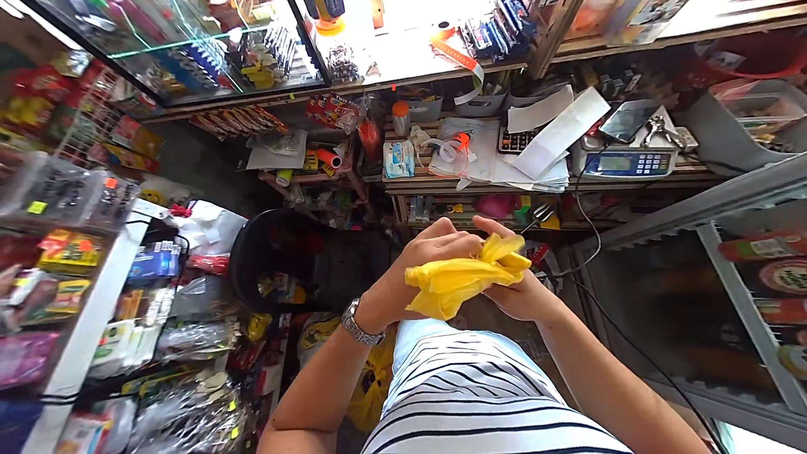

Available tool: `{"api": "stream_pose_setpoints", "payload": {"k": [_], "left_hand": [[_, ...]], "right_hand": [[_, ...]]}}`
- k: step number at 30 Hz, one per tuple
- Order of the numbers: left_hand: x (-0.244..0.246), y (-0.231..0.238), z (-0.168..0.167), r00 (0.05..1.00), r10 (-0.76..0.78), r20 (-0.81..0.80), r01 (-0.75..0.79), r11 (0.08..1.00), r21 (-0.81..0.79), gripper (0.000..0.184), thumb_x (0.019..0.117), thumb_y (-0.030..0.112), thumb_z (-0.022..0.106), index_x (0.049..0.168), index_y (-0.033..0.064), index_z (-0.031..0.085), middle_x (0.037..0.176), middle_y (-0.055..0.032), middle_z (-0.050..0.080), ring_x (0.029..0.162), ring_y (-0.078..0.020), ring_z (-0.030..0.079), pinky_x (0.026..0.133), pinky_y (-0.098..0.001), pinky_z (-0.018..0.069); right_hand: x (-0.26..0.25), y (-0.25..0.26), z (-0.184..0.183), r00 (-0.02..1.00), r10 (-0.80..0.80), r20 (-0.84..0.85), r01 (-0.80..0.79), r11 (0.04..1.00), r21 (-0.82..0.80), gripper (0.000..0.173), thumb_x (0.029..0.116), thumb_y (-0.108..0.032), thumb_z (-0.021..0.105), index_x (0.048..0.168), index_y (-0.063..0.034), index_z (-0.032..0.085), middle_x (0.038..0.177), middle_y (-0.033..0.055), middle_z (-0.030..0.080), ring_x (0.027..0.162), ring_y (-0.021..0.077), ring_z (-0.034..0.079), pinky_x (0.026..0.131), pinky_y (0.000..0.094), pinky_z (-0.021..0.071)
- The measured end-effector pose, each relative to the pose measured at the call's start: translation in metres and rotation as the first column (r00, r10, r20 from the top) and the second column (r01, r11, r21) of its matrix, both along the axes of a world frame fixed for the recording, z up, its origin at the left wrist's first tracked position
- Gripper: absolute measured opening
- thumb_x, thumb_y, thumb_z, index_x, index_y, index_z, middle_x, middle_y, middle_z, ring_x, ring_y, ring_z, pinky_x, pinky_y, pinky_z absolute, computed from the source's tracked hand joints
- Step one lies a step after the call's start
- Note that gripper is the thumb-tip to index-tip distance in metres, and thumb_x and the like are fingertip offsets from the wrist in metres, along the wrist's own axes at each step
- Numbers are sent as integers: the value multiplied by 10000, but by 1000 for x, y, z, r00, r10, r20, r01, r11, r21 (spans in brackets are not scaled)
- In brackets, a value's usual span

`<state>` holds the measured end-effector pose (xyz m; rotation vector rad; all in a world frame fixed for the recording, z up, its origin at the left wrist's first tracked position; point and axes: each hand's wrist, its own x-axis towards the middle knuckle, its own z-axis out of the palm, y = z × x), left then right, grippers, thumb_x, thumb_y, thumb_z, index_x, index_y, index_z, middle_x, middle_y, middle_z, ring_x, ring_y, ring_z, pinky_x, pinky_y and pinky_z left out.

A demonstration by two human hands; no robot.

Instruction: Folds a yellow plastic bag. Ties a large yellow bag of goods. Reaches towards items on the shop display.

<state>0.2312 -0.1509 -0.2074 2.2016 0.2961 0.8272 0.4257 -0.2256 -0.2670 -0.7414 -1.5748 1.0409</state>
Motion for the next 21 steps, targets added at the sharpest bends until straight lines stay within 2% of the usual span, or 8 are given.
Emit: {"api": "stream_pose_setpoints", "payload": {"k": [3, 5, 9, 12, 15, 17, 19, 21], "left_hand": [[0, -1, -2, 1000, -24, 19, 26, 995, -92, 274, 838, 67, 808, 1073, -7, 687, 1099, -105, 681, 1076, -168, 636, 953, -299, 540], [0, -4, 2, 1000, -16, -7, 15, 990, -141, 314, 865, 95, 796, 1150, 11, 691, 1152, -77, 659, 1093, -134, 614, 944, -269, 528], [3, -6, 4, 995, -95, -3, 95, 992, -85, 183, 889, 206, 795, 953, 40, 755, 1045, -53, 694, 1082, -134, 593, 928, -264, 475], [0, -11, 19, 988, -155, -6, 153, 980, -124, 208, 925, 178, 741, 1007, -13, 752, 1003, -71, 716, 1004, -110, 591, 887, -234, 454], [11, -18, 4, 996, -32, 87, 45, 987, -152, 395, 830, 389, 838, 998, 46, 736, 946, -19, 700, 948, -110, 598, 847, -289, 478], [22, -26, -3, 970, 81, 228, -11, 956, -294, 446, 805, 456, 853, 994, 85, 696, 987, -1, 649, 999, -109, 586, 881, -277, 496], [33, -36, -7, 921, 219, 323, -41, 877, -478, 260, 876, 299, 809, 883, 92, 651, 925, -5, 600, 923, -101, 587, 802, -247, 513], [41, -42, -9, 877, 347, 332, -102, 811, -576, 160, 968, 174, 679, 843, 108, 604, 916, -10, 572, 863, -93, 583, 734, -235, 520]], "right_hand": [[1, 1, -4, 999, 12, -49, -9, 998, 64, 567, 1030, -134, 595, 1525, -286, 365, 1452, -86, 537, 1265, 44, 563, 1080, 270, 488], [3, 3, -2, 999, 25, -26, -22, 994, 107, 535, 1040, -147, 566, 1524, -245, 362, 1587, -19, 425, 1375, 136, 504, 1139, 342, 456], [5, -1, -3, 998, 70, 3, -70, 993, 93, 514, 1037, -201, 585, 1488, -271, 347, 1611, -2, 349, 1393, 141, 475, 1152, 363, 438], [10, -1, -4, 994, 105, -10, -104, 992, 71, 564, 988, -122, 633, 1461, -274, 368, 1628, 7, 324, 1343, 143, 529, 1116, 348, 472], [15, -1, -3, 999, 23, 47, -29, 991, 132, 487, 971, -149, 675, 1361, -271, 410, 1605, 5, 342, 1373, 178, 505, 1102, 379, 495], [14, 2, -1, 992, -51, 113, 30, 984, 175, 429, 975, -176, 665, 1326, -283, 443, 1596, -2, 318, 1376, 146, 483, 1087, 353, 499], [7, 2, 3, 986, -123, 113, 106, 984, 144, 367, 983, -117, 630, 1322, -221, 534, 1540, 22, 419, 1189, 66, 605, 970, 281, 558], [6, 5, 6, 988, -148, 51, 147, 989, 27, 509, 1033, -226, 577, 1510, -261, 401, 1316, 1, 635, 1030, 53, 673, 889, 257, 580]]}}
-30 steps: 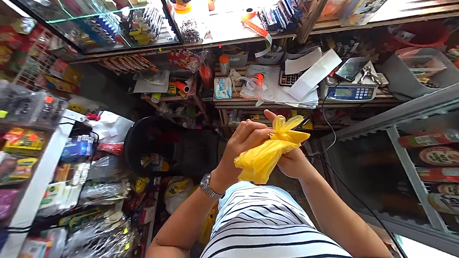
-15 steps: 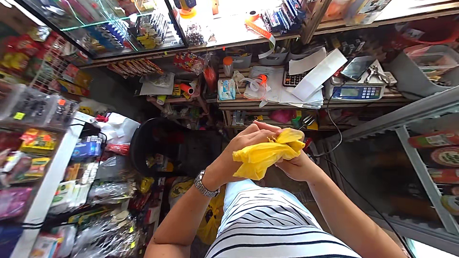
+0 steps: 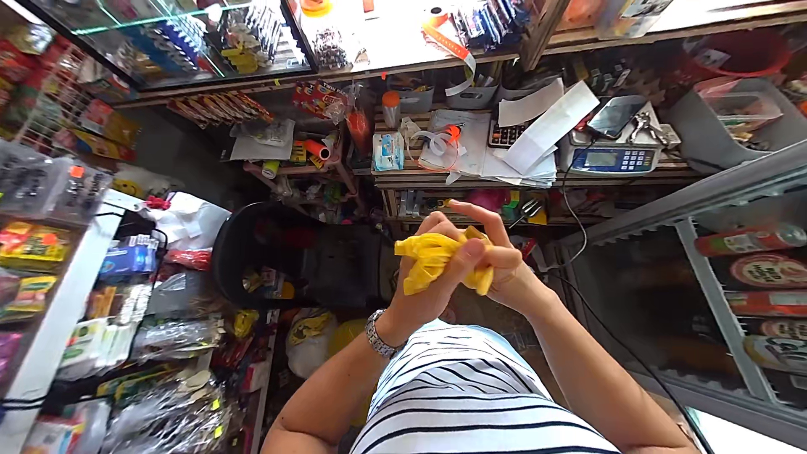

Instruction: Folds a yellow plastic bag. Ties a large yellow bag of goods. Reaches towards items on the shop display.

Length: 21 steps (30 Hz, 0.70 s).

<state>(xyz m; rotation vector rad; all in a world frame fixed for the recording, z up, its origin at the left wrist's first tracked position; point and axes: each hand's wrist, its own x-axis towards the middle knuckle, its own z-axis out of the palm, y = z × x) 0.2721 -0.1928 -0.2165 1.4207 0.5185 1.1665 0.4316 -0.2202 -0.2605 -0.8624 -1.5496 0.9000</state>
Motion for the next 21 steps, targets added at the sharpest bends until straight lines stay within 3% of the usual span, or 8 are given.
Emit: {"api": "stream_pose_setpoints", "payload": {"k": [3, 7, 10, 12, 16, 18, 20, 21], "left_hand": [[-1, 5, -3, 971, 172, -169, -168, 985, 38, 83, 986, 156, 638, 912, 119, 638, 984, -16, 558, 866, -101, 577, 724, -236, 535], [-11, 13, 0, 917, 136, -375, -127, 991, 48, 109, 980, 182, 653, 962, 114, 736, 885, 31, 664, 839, -77, 640, 761, -264, 559], [-19, 20, 3, 948, -190, -256, 177, 981, -73, 179, 1027, 273, 624, 1002, 101, 670, 944, 62, 658, 894, -9, 631, 833, -218, 547], [-20, 29, -1, 925, -289, -246, 307, 951, 41, 276, 980, 353, 697, 968, 84, 638, 994, 37, 628, 929, -5, 594, 832, -192, 517], [-10, 29, -10, 959, 52, -279, 2, 982, 190, 181, 963, 209, 706, 898, 60, 626, 750, 45, 612, 669, -5, 584, 620, -171, 505], [-5, 27, -13, 957, 86, -278, -85, 996, 14, 112, 979, 188, 662, 953, 90, 614, 777, 50, 604, 670, -14, 576, 621, -177, 497], [-5, 27, -6, 972, -84, -218, 10, 948, -318, 155, 1011, 188, 605, 1122, 126, 694, 884, 50, 659, 629, 0, 521, 552, -154, 423], [-7, 27, -3, 973, -186, -140, 104, 884, -456, 168, 1028, 220, 582, 1116, 156, 710, 832, 75, 641, 548, 23, 445, 480, -136, 355]], "right_hand": [[14, 4, 7, 990, -76, 117, 83, 995, -51, 671, 981, -530, 554, 1577, -345, 305, 1345, -29, 660, 1074, 55, 673, 872, 285, 584], [22, 6, 3, 957, -115, 268, 127, 992, -26, 704, 957, -611, 505, 1576, -320, 335, 1387, -6, 641, 1053, 76, 676, 830, 341, 585], [21, 10, -10, 999, -4, -45, -5, 981, -194, 692, 949, -483, 580, 1571, -309, 331, 1356, 23, 663, 1147, 144, 675, 932, 354, 575], [21, 12, -14, 981, 33, -194, -76, 972, -224, 686, 957, -425, 599, 1569, -249, 342, 1291, 63, 689, 1122, 157, 685, 926, 345, 578], [25, 7, -8, 999, 11, 46, -4, 987, -159, 784, 952, -610, 558, 1558, -151, 372, 1378, 61, 645, 1154, 126, 669, 916, 351, 586], [29, 7, 0, 979, -45, 198, 63, 994, -86, 775, 941, -621, 547, 1536, -140, 428, 1391, 77, 636, 1170, 116, 658, 912, 359, 583], [34, 8, 4, 973, -58, 222, 77, 994, -77, 771, 931, -618, 564, 1537, -158, 438, 1379, 62, 645, 1146, 97, 661, 903, 353, 584], [36, 9, 2, 984, -37, 176, 52, 995, -83, 764, 939, -598, 578, 1549, -167, 418, 1381, 56, 644, 1178, 104, 653, 936, 349, 580]]}}
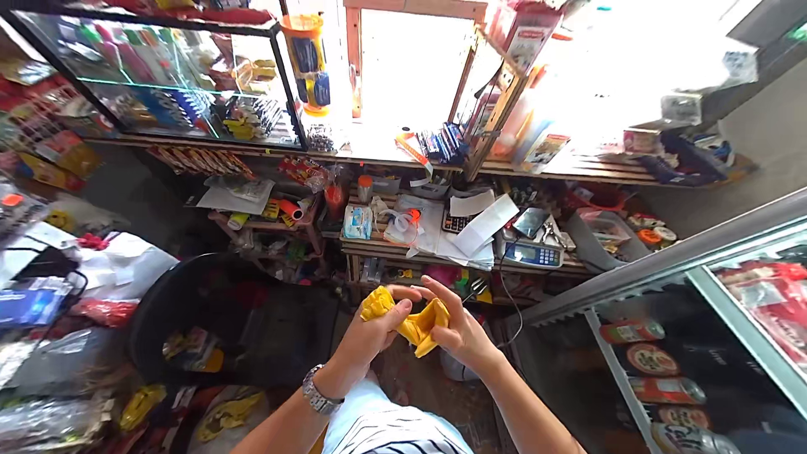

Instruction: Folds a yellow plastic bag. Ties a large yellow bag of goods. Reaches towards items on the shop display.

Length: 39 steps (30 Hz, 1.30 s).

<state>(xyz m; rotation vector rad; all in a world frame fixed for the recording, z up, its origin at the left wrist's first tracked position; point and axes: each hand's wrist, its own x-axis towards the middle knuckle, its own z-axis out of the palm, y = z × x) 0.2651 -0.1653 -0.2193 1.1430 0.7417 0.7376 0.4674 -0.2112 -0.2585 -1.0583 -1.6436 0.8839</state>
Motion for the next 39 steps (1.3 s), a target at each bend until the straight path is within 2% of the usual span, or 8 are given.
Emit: {"api": "stream_pose_setpoints", "payload": {"k": [5, 10, 16, 19, 22, 27, 33, 39], "left_hand": [[-16, 15, -6, 784, -504, 362, 430, 862, 269, 319, 985, 357, 689, 1257, 190, 675, 1025, -10, 752, 828, -92, 725, 734, -248, 613], [-16, 29, 5, 992, -124, 25, 44, 521, 852, 194, 971, 297, 716, 1056, 133, 776, 875, 26, 697, 822, -13, 627, 747, -167, 519], [-2, 10, 11, 996, 52, -69, -32, 965, 259, 252, 951, 74, 563, 1131, 113, 735, 904, 25, 711, 552, 0, 515, 476, -152, 412], [-14, 14, 9, 961, -212, 180, 212, 977, 16, 168, 968, 176, 621, 1053, 133, 759, 968, -6, 744, 644, -30, 630, 580, -195, 540], [-23, 30, 6, 748, -587, 309, 501, 805, 317, 331, 965, 224, 726, 1291, 194, 681, 1206, 10, 713, 995, -83, 701, 883, -273, 595], [-17, 36, 19, 880, -460, 114, 265, 677, 687, 231, 1015, 224, 650, 1221, 172, 740, 983, 12, 718, 870, -36, 686, 769, -195, 595], [3, 33, 7, 922, -350, 165, 138, 696, 705, 230, 1062, 274, 551, 1045, 116, 718, 1100, -51, 735, 1161, -204, 673, 1064, -402, 528], [11, 12, 14, 998, 41, -54, -1, 803, 596, 289, 979, 280, 695, 1154, 66, 612, 1026, 32, 721, 1002, -69, 688, 951, -303, 566]], "right_hand": [[-9, 6, -13, 773, 288, -565, -276, 955, 109, 514, 1064, -389, 498, 1559, -422, 365, 1570, 32, 463, 1289, 218, 607, 1031, 362, 543], [-11, 3, -6, 829, 297, -473, -316, 948, 41, 582, 1062, -403, 501, 1599, -300, 300, 1362, 38, 655, 1188, 142, 662, 1002, 307, 549], [5, 1, 15, 995, 38, 92, -32, 997, -66, 896, 897, -713, 537, 1573, -148, 379, 1414, 70, 623, 1136, 123, 668, 893, 401, 579], [1, 2, 2, 968, 131, -212, -145, 988, -48, 747, 972, -538, 564, 1600, -234, 298, 1440, 69, 605, 1224, 172, 646, 964, 383, 567], [-11, 5, -1, 775, 330, -539, -295, 943, 153, 460, 1082, -393, 462, 1532, -452, 386, 1624, -7, 383, 1277, 216, 620, 1056, 407, 542], [-16, 1, 0, 844, 416, -337, -342, 903, 260, 620, 1000, -3, 574, 1454, -388, 400, 1694, 19, 167, 1211, 126, 613, 981, 309, 550], [-7, -2, 13, 922, 320, -219, -295, 945, 141, 305, 1089, -211, 477, 1382, -275, 529, 1696, 33, 173, 1453, 130, 410, 1118, 349, 470], [-1, -11, 42, 997, -51, 57, 57, 993, -107, 989, 922, -788, 400, 1660, -206, 93, 1335, 41, 676, 1001, 103, 719, 798, 380, 620]]}}
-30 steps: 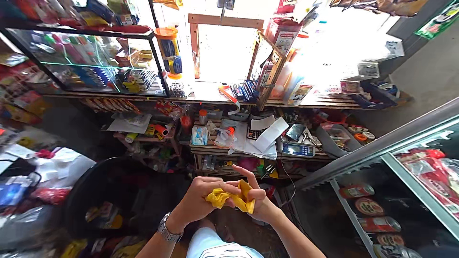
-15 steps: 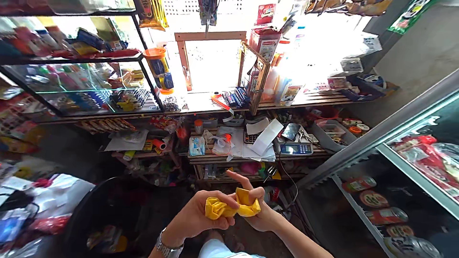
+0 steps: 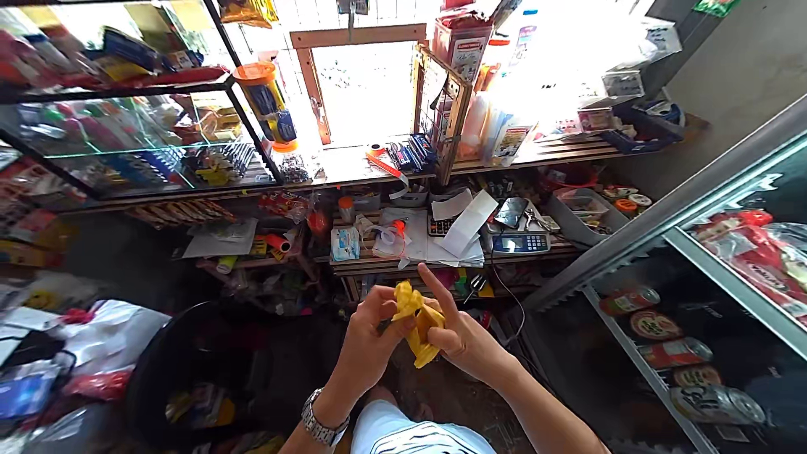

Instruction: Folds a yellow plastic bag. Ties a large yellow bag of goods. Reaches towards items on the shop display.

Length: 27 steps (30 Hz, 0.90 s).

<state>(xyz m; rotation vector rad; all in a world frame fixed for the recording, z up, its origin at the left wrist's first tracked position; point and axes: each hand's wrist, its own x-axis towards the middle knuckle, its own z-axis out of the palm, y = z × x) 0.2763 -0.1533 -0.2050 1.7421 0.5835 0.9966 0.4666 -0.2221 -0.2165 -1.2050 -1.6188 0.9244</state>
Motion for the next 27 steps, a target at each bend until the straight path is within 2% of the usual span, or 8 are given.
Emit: {"api": "stream_pose_setpoints", "payload": {"k": [2, 4, 6, 7, 10, 14, 19, 27], "left_hand": [[4, -4, 3, 996, 80, 42, -74, 990, -118, 275, 917, 194, 769, 1070, 57, 587, 934, 4, 726, 895, -101, 715, 836, -288, 605], [5, -8, -2, 986, 166, 33, -167, 986, 26, 185, 921, 269, 765, 976, 105, 700, 901, 39, 730, 908, -89, 689, 894, -299, 554], [4, -9, -6, 975, 221, -16, -208, 937, 281, 286, 987, 438, 650, 1017, 169, 744, 971, 73, 709, 1009, -76, 628, 975, -326, 480], [3, -10, -7, 976, 216, -37, -188, 912, 363, 356, 996, 493, 609, 1084, 174, 741, 1023, 66, 696, 1061, -83, 600, 992, -324, 463], [3, -13, -12, 985, 156, -74, -107, 889, 446, 476, 890, 539, 730, 1191, 171, 709, 1131, 26, 675, 1180, -130, 563, 1057, -336, 436], [8, -20, -19, 977, 209, -28, -170, 858, 484, 246, 925, 386, 754, 1079, 193, 745, 1189, 2, 657, 1217, -138, 567, 1047, -308, 475], [2, -18, -14, 966, 248, -66, -132, 703, 699, 194, 995, 377, 670, 1041, 199, 733, 1084, 74, 702, 1129, -105, 557, 1049, -320, 351], [-8, -7, 3, 963, -85, -257, 204, 850, 486, 290, 999, 374, 660, 1099, 102, 639, 969, 16, 683, 1009, -76, 604, 1061, -378, 363]], "right_hand": [[-4, 2, -3, 998, -4, -65, 4, 1000, 2, 968, 942, -742, 440, 1661, -202, 80, 1251, 50, 698, 972, 101, 714, 802, 367, 618], [-10, 5, -12, 963, 42, -265, -38, 999, 20, 918, 981, -641, 496, 1658, -190, 72, 1267, 59, 681, 1025, 87, 697, 879, 334, 602], [-18, 9, -23, 909, 100, -405, -34, 985, 168, 678, 1052, -467, 496, 1616, -191, 240, 1473, 27, 521, 1198, 53, 609, 1005, 304, 537], [-19, 12, -27, 922, 121, -368, -19, 963, 268, 434, 1074, -330, 510, 1483, -250, 388, 1615, 4, 325, 1351, 55, 493, 1095, 303, 470], [-20, 13, -36, 947, 97, -307, 42, 908, 416, 563, 948, -70, 667, 1387, -313, 411, 1686, 82, 175, 1486, 204, 366, 1168, 398, 411], [-31, 12, -42, 914, 101, -392, 61, 923, 381, 526, 961, -2, 626, 1372, -223, 382, 1681, 104, 221, 1396, 188, 495, 1131, 363, 449], [-27, 9, -46, 921, 134, -367, 5, 935, 354, 550, 945, 0, 645, 1374, -206, 369, 1690, 64, 178, 1202, 56, 595, 1026, 246, 480], [-18, 5, -40, 955, 166, -244, -65, 926, 372, 737, 884, 4, 715, 1451, -287, 345, 1698, 32, 151, 1120, 73, 648, 955, 264, 552]]}}
